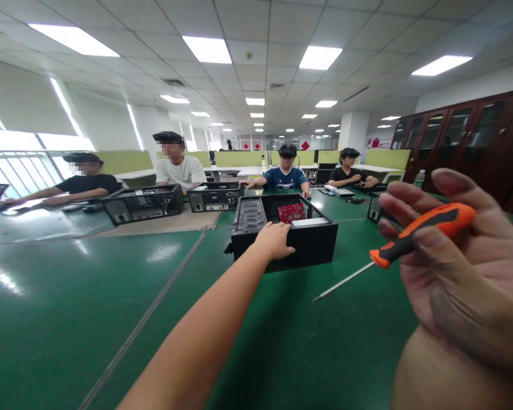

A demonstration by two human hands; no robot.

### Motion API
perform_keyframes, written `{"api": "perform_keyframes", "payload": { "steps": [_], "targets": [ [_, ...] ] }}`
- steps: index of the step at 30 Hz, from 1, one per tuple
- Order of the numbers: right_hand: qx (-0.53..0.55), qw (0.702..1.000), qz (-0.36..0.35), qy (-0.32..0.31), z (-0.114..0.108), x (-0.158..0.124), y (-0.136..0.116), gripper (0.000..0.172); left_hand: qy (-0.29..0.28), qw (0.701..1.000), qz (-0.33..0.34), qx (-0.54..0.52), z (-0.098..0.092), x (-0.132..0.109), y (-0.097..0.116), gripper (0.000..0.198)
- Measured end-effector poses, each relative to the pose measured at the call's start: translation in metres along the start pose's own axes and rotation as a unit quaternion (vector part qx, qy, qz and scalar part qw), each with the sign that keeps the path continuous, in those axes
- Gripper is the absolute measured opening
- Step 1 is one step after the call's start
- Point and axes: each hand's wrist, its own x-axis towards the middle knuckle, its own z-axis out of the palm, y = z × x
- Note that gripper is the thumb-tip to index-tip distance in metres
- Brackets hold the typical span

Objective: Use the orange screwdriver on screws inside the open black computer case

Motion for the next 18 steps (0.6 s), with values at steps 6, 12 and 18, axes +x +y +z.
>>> {"api": "perform_keyframes", "payload": {
  "steps": [6, 12, 18],
  "targets": [
    [-0.030, 0.991, -0.104, 0.084, -0.005, -0.004, -0.012, 0.027, 0.002, 0.999, -0.043, 0.008, -0.001, 0.005, 0.011, 0.077],
    [-0.079, 0.987, -0.118, 0.080, -0.030, -0.011, -0.029, 0.027, 0.063, 0.997, -0.049, -0.008, -0.005, -0.063, 0.036, 0.063],
    [-0.112, 0.981, -0.147, 0.059, -0.050, -0.017, -0.041, 0.032, 0.142, 0.987, -0.066, -0.048, -0.028, -0.161, 0.061, 0.044]
  ]
}}
